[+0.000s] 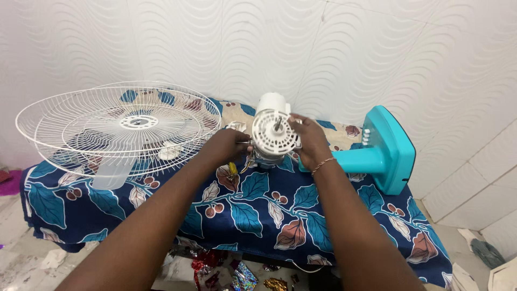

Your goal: The person disassembles a table fan by removing screws from the base and motor housing using a screwdriver. They separate the fan head, motor, and rear grille, placing components on the table.

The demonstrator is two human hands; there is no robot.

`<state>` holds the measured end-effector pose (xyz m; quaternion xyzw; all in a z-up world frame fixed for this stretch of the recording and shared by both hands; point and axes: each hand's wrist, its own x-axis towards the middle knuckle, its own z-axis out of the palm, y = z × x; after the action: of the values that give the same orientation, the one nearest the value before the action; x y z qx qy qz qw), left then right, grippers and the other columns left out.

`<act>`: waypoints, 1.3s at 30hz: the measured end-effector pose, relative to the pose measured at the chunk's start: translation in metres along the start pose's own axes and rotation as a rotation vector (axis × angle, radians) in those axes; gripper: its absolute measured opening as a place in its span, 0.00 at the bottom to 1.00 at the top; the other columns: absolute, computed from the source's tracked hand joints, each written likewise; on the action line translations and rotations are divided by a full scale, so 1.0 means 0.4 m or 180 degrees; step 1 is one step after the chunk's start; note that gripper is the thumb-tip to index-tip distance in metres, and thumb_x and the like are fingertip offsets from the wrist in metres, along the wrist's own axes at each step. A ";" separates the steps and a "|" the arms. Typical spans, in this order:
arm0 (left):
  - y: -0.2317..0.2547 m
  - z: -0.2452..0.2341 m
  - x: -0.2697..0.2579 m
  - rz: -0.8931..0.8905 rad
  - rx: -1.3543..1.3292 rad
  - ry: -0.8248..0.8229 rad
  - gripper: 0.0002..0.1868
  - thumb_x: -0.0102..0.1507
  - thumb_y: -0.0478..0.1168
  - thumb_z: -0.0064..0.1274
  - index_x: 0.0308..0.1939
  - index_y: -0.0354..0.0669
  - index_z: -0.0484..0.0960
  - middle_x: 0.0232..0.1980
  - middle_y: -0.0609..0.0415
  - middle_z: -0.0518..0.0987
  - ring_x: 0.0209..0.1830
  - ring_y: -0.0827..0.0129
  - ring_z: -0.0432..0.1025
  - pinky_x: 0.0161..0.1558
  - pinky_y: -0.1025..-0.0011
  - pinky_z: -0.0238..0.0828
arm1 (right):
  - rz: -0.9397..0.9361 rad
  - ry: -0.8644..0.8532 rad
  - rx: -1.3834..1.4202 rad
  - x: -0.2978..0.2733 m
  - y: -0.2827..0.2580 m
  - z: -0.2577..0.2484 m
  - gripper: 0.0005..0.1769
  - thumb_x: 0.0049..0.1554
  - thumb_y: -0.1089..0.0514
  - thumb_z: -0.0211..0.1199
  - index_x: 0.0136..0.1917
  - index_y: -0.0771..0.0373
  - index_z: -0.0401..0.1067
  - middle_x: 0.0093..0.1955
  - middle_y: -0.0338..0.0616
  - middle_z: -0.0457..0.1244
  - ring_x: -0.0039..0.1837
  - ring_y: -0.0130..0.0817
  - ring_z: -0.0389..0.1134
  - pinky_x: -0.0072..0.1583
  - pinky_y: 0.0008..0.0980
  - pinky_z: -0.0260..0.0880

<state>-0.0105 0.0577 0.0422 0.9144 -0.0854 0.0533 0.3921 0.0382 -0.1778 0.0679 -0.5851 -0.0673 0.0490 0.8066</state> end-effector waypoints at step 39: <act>-0.078 0.019 0.070 0.0240 0.1724 -0.0018 0.14 0.63 0.38 0.58 0.53 0.49 0.86 0.51 0.46 0.83 0.50 0.56 0.79 0.53 0.60 0.75 | -0.0641 0.0313 0.1738 -0.108 0.255 -0.175 0.20 0.60 0.59 0.54 0.64 0.68 0.69 0.59 0.48 0.69 0.60 0.40 0.72 0.64 0.38 0.73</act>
<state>0.0233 0.0702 0.0197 0.9822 -0.1032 0.0862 0.1308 0.0074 -0.2188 -0.0527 -0.3385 -0.0702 -0.0434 0.9373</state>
